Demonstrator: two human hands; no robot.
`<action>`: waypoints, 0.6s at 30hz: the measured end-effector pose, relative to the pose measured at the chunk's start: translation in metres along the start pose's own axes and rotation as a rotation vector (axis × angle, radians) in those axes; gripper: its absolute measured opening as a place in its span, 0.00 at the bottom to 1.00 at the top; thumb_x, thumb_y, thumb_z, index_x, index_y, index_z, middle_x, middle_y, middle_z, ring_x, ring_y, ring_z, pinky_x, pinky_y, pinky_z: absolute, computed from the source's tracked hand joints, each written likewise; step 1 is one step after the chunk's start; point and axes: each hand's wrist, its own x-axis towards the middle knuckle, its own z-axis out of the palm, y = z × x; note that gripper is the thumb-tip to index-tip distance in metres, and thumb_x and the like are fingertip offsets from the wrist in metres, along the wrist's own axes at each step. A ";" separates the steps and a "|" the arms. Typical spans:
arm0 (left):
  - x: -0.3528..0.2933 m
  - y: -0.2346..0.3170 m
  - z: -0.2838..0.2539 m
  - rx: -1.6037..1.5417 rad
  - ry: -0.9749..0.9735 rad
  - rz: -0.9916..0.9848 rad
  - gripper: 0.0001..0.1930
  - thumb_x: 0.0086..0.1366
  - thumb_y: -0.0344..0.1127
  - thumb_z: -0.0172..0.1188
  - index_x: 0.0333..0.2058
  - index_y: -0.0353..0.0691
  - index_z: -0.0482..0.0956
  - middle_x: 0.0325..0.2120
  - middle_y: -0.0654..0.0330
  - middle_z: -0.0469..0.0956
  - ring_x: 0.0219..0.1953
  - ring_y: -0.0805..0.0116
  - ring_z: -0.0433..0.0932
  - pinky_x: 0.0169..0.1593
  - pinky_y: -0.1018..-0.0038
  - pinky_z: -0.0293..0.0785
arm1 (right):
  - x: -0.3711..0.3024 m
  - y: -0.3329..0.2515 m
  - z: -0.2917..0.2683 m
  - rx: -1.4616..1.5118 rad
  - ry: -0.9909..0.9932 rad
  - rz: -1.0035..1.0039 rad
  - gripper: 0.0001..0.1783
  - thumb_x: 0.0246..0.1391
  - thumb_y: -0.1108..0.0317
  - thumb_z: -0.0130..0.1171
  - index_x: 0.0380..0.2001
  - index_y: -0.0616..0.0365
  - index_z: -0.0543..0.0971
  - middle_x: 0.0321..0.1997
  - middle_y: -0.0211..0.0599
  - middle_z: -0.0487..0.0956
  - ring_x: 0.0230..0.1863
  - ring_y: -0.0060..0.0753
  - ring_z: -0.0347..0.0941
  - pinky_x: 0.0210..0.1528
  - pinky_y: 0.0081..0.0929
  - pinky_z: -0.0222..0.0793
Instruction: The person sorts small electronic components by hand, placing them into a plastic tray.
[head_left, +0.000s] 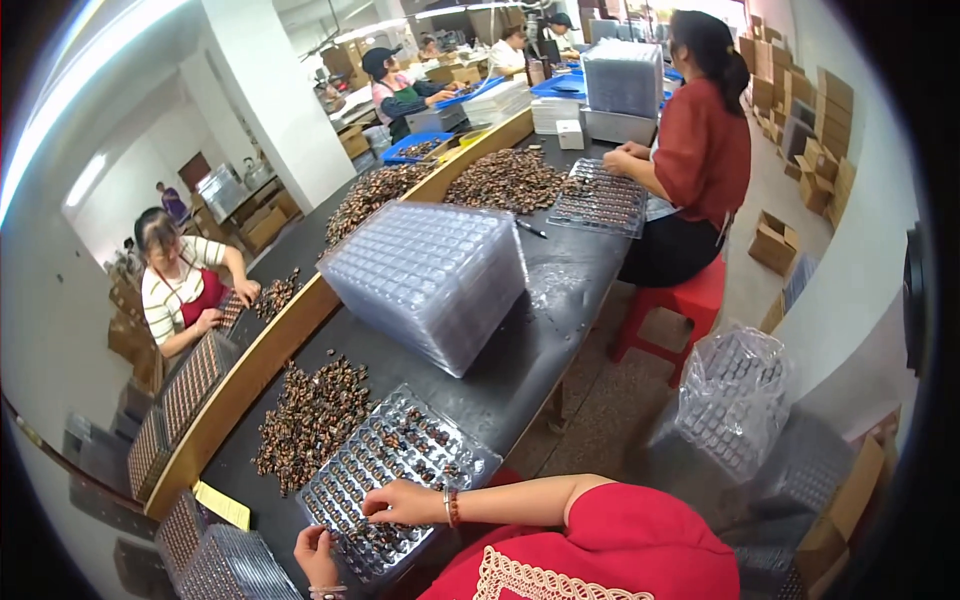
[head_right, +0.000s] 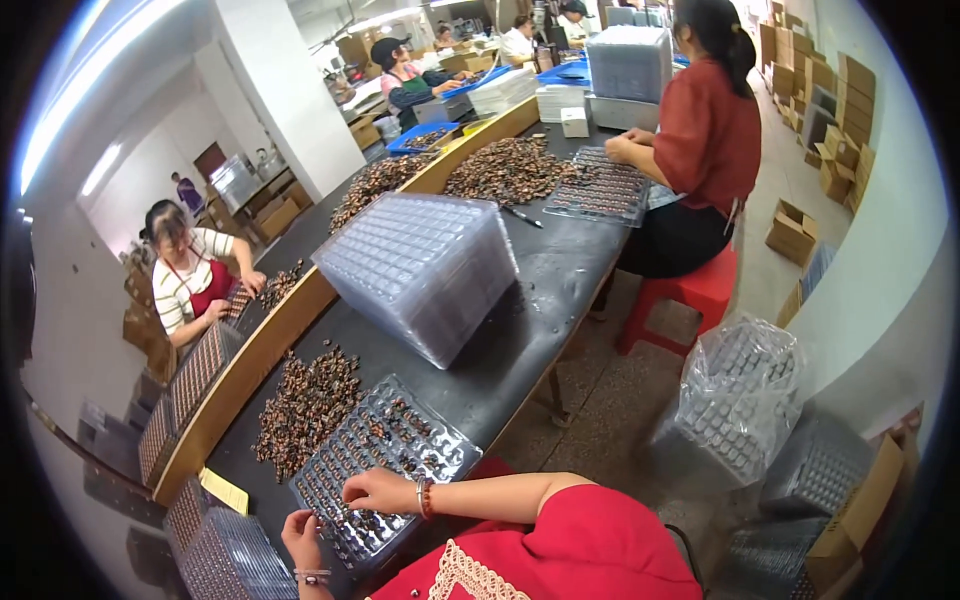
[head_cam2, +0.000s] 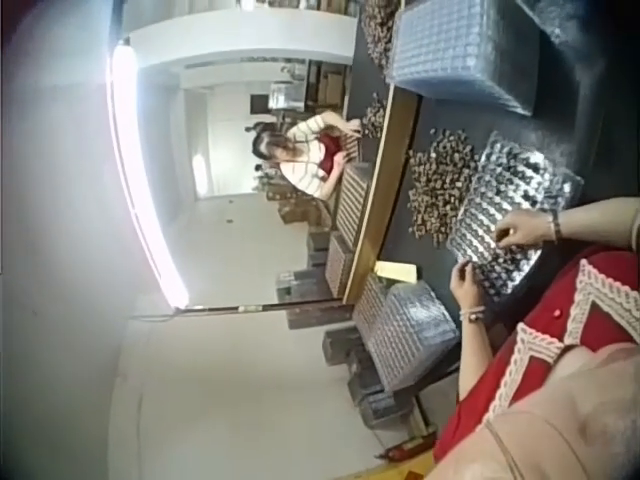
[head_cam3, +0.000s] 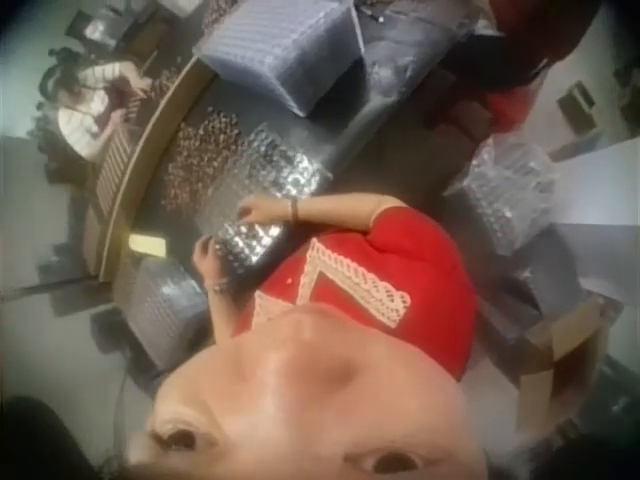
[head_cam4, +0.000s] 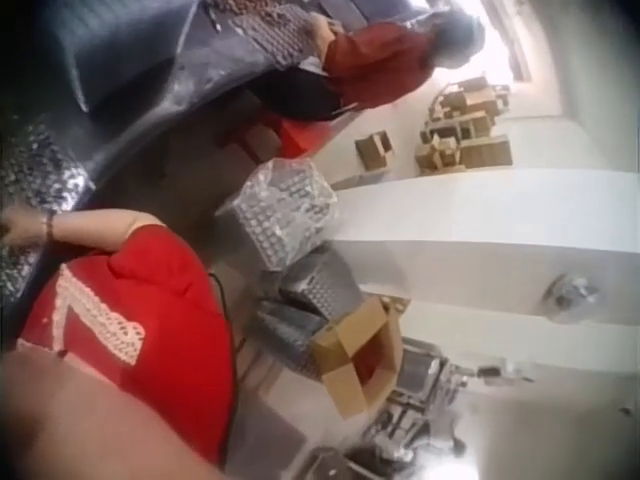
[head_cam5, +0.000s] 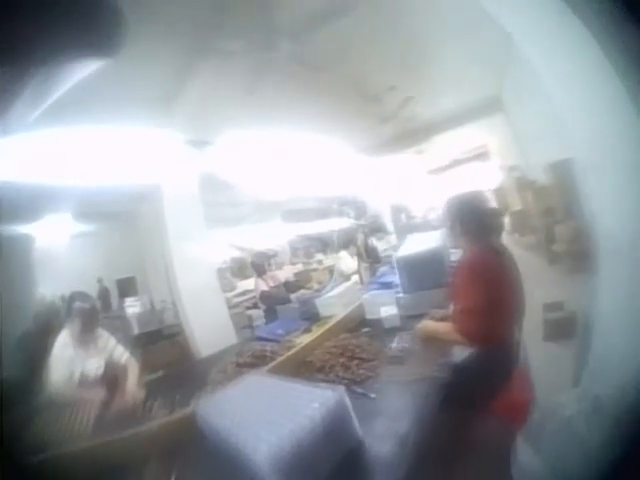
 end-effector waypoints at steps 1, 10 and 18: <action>-0.001 0.000 -0.002 0.002 0.000 -0.010 0.06 0.59 0.22 0.56 0.35 0.34 0.75 0.27 0.63 0.77 0.27 0.75 0.76 0.31 0.81 0.73 | -0.002 0.002 0.001 0.004 0.008 -0.021 0.11 0.50 0.66 0.60 0.35 0.61 0.79 0.33 0.40 0.82 0.37 0.35 0.79 0.41 0.27 0.72; -0.020 -0.011 -0.025 -0.018 0.036 0.047 0.04 0.59 0.22 0.56 0.33 0.34 0.76 0.30 0.63 0.75 0.28 0.76 0.71 0.31 0.80 0.70 | -0.001 0.007 0.002 0.101 -0.009 0.061 0.10 0.50 0.64 0.57 0.33 0.59 0.79 0.33 0.41 0.80 0.35 0.36 0.76 0.39 0.33 0.71; -0.012 0.012 -0.019 0.229 0.079 -0.034 0.06 0.56 0.26 0.63 0.34 0.35 0.79 0.27 0.66 0.78 0.29 0.77 0.74 0.38 0.80 0.71 | 0.020 0.004 -0.021 0.215 0.051 0.269 0.10 0.53 0.72 0.60 0.38 0.64 0.79 0.34 0.35 0.81 0.35 0.22 0.78 0.34 0.19 0.76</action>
